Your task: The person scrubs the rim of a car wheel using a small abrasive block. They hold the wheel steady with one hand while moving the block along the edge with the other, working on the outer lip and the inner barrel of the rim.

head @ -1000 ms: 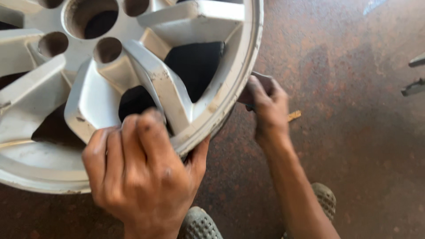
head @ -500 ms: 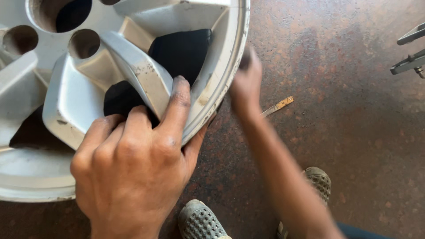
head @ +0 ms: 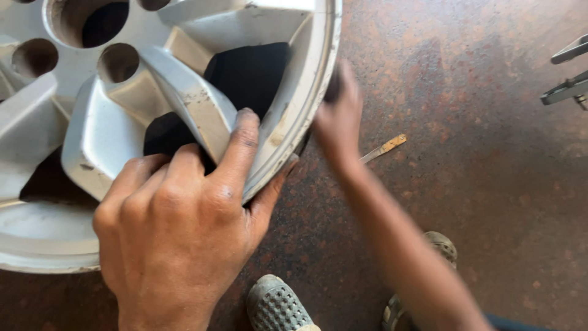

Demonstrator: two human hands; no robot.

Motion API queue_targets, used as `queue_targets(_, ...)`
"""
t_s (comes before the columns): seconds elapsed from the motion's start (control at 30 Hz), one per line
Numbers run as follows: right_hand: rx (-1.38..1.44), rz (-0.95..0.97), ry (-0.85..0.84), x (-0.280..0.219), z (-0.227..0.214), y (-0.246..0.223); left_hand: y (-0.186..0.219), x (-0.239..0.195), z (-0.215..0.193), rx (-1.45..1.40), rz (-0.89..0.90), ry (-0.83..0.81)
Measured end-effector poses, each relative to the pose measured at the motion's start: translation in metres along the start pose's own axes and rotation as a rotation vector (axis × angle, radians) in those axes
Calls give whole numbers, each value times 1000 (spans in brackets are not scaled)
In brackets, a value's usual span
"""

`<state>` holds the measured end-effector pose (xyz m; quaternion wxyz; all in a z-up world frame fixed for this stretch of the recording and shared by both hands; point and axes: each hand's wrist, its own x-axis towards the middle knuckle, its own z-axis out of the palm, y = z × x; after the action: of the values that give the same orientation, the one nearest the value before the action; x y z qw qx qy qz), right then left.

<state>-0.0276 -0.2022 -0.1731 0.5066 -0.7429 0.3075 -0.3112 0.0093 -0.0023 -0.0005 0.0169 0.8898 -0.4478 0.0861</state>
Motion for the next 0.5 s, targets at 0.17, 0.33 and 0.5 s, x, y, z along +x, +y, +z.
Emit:
queue_targets(0.17, -58, -97, 88, -36, 5, 0, -2, -2, 5, -6, 12, 27)
queue_targets(0.33, 69, -27, 1, -5, 2, 0, -4, -4, -2, 0, 18, 33)
queue_targets(0.5, 55, 110, 47, -56, 2, 10, 1, -5, 6, 3, -4, 204)
